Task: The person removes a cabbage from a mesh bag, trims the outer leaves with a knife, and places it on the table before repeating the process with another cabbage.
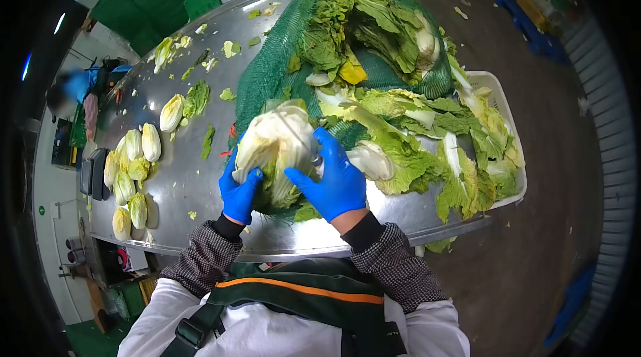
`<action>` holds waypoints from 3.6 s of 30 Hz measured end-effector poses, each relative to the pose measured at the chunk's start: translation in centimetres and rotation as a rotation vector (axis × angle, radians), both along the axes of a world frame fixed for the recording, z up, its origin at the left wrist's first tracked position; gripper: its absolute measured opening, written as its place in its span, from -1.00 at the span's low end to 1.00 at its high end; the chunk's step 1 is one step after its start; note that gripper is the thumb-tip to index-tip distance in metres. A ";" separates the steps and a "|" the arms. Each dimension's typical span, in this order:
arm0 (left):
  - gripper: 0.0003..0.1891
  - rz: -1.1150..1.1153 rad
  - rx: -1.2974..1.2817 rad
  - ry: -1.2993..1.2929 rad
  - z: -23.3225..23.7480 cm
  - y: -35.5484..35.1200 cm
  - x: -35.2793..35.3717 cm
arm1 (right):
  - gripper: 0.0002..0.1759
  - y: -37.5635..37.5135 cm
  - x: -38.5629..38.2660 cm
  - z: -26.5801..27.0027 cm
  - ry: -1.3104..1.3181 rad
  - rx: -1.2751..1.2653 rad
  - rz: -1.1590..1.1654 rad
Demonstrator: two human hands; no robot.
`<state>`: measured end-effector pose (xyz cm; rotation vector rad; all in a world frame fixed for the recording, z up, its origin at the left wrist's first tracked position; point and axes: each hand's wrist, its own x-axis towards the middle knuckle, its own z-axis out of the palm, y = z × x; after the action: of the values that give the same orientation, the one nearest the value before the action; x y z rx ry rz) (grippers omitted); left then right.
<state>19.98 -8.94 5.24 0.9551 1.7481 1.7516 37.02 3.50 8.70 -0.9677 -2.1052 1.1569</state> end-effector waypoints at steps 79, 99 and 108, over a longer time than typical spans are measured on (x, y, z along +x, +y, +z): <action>-0.33 -0.319 -0.409 -0.270 -2.4 0.1 -6.2 | -0.53 4.7 0.8 -4.0 -0.479 -0.056 0.258; 0.15 -0.494 -0.728 1.024 -1.3 1.0 8.7 | -0.61 1.5 10.2 -9.5 -0.135 -0.218 -0.184; -0.08 -0.763 -0.614 0.185 -2.6 3.6 0.1 | -0.18 1.3 5.6 -9.1 -0.080 -0.667 -0.105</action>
<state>20.07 -5.30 2.67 1.2770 1.5621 0.6189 42.58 4.85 -0.40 -1.4094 -1.7111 1.8378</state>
